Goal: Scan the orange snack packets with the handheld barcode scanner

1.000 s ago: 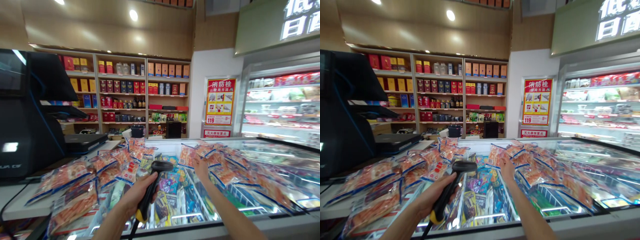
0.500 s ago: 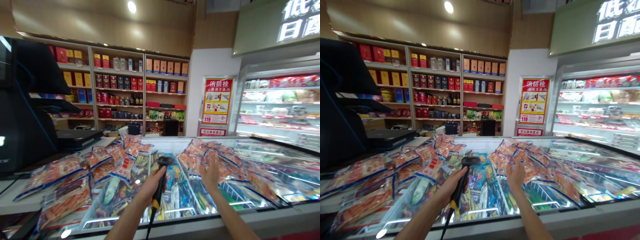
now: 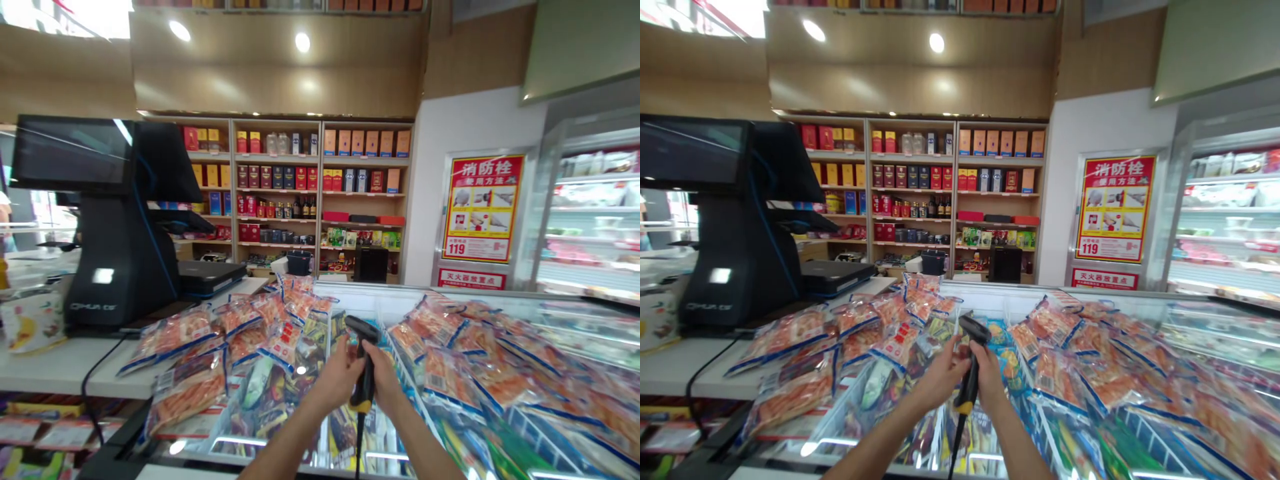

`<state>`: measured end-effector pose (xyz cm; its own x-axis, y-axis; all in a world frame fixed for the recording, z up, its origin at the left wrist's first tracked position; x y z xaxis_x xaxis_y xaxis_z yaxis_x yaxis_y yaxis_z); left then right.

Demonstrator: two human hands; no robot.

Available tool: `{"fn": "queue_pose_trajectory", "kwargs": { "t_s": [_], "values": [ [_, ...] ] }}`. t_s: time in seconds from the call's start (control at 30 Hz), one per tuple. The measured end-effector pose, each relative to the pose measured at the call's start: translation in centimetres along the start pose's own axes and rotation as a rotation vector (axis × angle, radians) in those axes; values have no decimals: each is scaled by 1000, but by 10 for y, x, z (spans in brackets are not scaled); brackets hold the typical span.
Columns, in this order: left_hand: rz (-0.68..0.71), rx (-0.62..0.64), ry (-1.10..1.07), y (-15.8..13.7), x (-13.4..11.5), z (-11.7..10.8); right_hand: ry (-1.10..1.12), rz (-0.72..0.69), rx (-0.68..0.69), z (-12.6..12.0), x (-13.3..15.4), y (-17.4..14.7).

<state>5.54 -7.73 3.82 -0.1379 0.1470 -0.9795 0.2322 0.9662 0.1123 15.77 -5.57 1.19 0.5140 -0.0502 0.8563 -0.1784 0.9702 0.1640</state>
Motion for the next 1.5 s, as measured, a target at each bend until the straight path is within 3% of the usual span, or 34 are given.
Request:
{"fn": "queue_pose_trajectory", "kwargs": {
  "t_s": [0.17, 0.3, 0.5, 0.73, 0.93, 1.17, 1.5],
  "values": [
    [33, -211, 437, -13, 14, -93, 150, 98, -40, -8, 1, -4],
    [12, -286, 500, -20, 32, -129, 181, 142, -1, -9, 5, -7],
    [36, -391, 174, 0, 37, -119, 213, 174, 53, -9, 5, -11],
    [-8, -322, -510, 30, 54, -85, 237, 190, 98, 2, 6, -20],
    [27, -345, -869, 35, 65, -83, 190, 276, 74, 8, -1, -25],
    [28, -374, -1027, 29, 61, -88, 221, 260, 4, 6, -1, -23],
    [10, -366, -1022, 27, 62, -83, 218, 223, -5, 3, 3, -22]
  ]
}}
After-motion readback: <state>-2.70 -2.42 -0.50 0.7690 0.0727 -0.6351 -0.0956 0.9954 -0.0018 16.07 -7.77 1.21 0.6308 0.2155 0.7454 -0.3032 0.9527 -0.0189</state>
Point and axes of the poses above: each hand's wrist, its own y-axis towards the middle knuckle, its own z-axis out of the palm, x = y × z, the point moved 3 cm from there along y, towards the middle knuckle, and after that the axes turned 7 degrees about x, right-handed, at the moved point
